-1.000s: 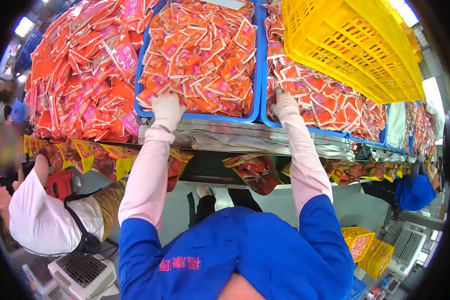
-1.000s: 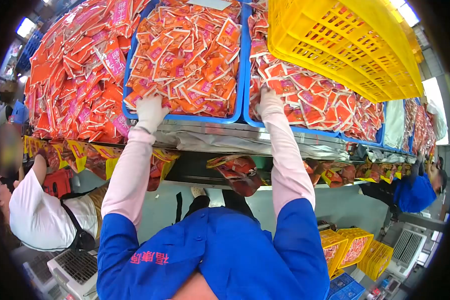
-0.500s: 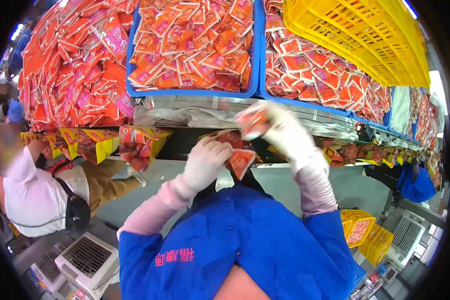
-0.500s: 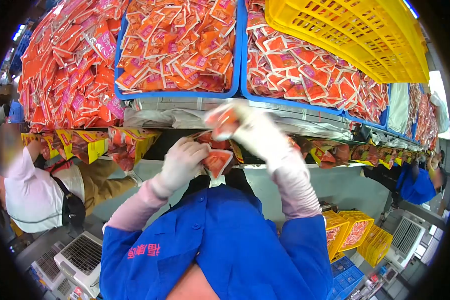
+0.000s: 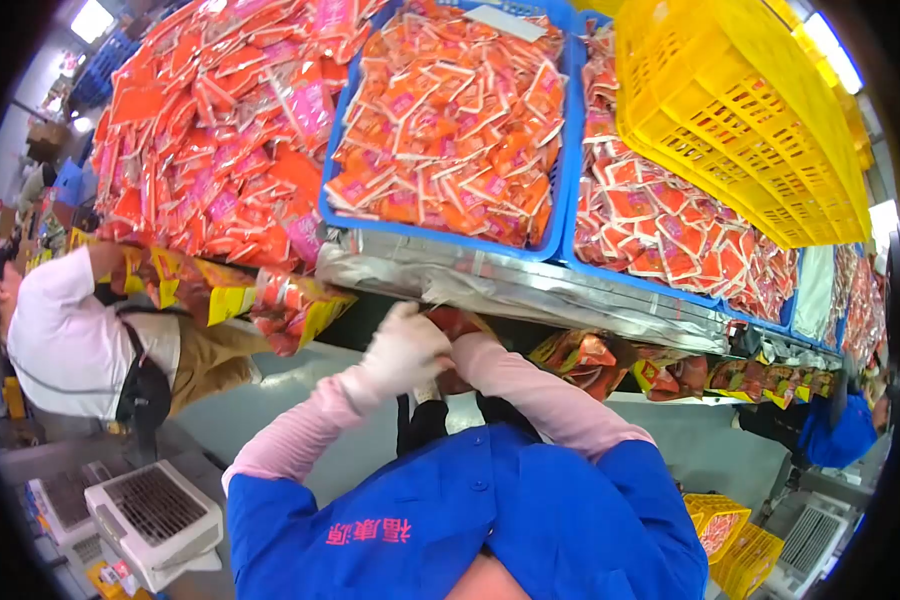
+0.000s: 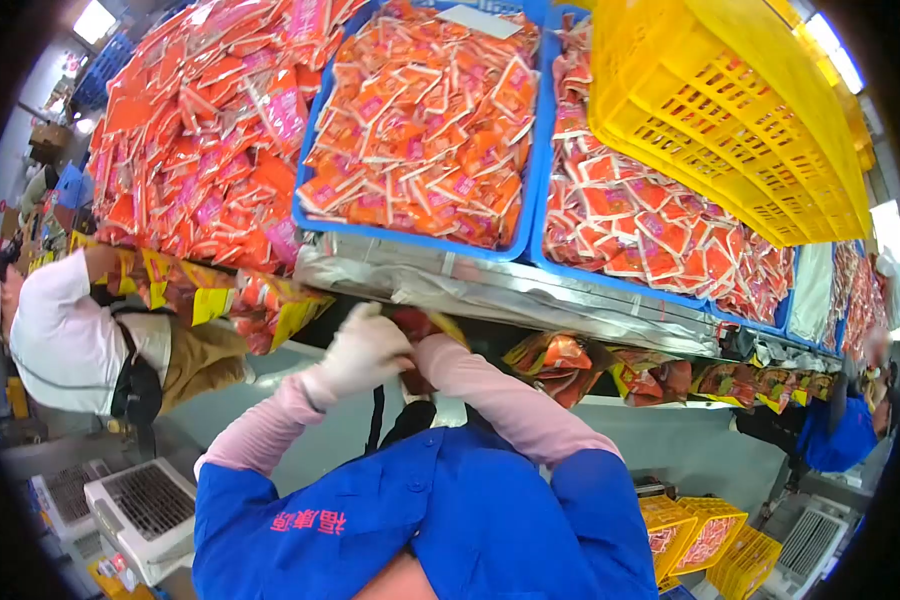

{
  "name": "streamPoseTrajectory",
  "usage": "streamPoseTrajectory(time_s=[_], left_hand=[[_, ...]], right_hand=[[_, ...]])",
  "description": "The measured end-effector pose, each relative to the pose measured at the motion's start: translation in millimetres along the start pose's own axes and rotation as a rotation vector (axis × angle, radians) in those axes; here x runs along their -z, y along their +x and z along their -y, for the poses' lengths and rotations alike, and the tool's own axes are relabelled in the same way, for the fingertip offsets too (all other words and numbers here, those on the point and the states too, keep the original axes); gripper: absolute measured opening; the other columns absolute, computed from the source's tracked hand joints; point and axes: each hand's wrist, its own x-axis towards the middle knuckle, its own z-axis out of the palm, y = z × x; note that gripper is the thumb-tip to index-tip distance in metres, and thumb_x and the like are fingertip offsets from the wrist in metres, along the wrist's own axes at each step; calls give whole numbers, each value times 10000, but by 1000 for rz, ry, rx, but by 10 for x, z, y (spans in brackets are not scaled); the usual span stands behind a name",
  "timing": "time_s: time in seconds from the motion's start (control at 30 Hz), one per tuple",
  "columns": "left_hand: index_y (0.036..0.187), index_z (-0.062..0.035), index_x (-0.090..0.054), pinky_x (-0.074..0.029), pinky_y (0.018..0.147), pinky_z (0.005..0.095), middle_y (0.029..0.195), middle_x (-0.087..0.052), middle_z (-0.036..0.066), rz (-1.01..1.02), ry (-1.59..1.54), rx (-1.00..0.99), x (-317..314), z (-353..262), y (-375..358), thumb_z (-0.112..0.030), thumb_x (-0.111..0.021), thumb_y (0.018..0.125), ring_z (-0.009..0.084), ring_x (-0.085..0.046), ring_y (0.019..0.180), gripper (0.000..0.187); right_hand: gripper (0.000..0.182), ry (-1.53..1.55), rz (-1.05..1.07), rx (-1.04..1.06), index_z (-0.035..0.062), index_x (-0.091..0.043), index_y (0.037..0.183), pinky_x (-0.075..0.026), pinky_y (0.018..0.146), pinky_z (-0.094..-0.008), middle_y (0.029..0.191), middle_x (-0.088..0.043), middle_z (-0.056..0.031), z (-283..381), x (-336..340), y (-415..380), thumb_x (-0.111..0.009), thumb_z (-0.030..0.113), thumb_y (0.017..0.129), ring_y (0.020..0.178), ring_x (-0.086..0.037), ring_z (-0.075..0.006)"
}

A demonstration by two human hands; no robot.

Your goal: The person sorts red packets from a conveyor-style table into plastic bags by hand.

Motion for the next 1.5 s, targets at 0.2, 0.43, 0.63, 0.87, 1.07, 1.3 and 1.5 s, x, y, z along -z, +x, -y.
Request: streamPoseTrajectory(time_s=[0.2, 0.43, 0.63, 0.87, 1.07, 1.3, 1.5], left_hand=[[771, -104, -644, -484, 796, 437, 773, -649, 113, -464, 736, 402, 536, 1425, 803, -200, -680, 810, 310, -653, 825, 109], [1007, -95, -720, -530, 810, 463, 984, -731, 142, -304, 519, 718, 544, 1772, 802, -211, -632, 877, 342, -694, 918, 195], [872, -5, -631, -438, 607, 297, 685, -557, 76, -605, -201, 598, 645, 761, 586, -17, -608, 892, 135, -539, 633, 32], [877, -31, -669, -547, 828, 383, 949, -718, 117, -342, -494, 144, -31, -678, 544, 105, -656, 725, 305, -688, 925, 204], [1060, -123, -687, -417, 1074, 474, 1002, -679, 73, 64, 177, -5, -662, -573, 329, -197, -791, 692, 290, -631, 1052, 390], [981, -127, -703, -380, 1121, 565, 993, -673, 50, 270, 289, -29, -392, -259, -75, -202, -687, 763, 240, -614, 1099, 230], [820, -126, -678, -393, 1121, 545, 819, -655, 14, 69, 309, -29, -368, -218, -244, -144, -621, 761, 195, -646, 958, 84]], right_hand=[[228, 235, -670, -24, 121, -744, 1002, -545, 849, -453, 952, -726, -167, -949, 1282, -1181, -610, 229, 854, 920, -700, -354], [460, 87, -688, -755, 73, -649, 1200, -533, 938, -459, 1141, -694, -225, -2477, 1377, -360, -756, 276, 801, 1099, -668, -352], [265, 197, -618, -781, 62, -724, 1105, -567, 899, -469, 1148, -715, -196, -2821, 1392, 16, -572, 203, 938, 1064, -699, -354], [314, 118, -861, -557, 146, -738, 1118, -538, 890, -433, 1016, -724, -183, -2788, 1345, -758, -669, 294, 850, 982, -691, -367], [172, 749, -986, -242, 57, -691, 1083, -520, 726, -286, 907, -716, -40, -1459, 1418, -1704, -618, 88, 931, 833, -647, -125], [158, 667, -352, 207, 49, -653, 1035, -526, 738, -408, 880, -684, -203, -412, 817, -1259, -647, 128, 898, 826, -687, -337], [160, -52, -225, 155, 54, -649, 1018, -549, 829, -445, 996, -693, -176, -190, 274, -649, -611, 108, 872, 996, -688, -343]])
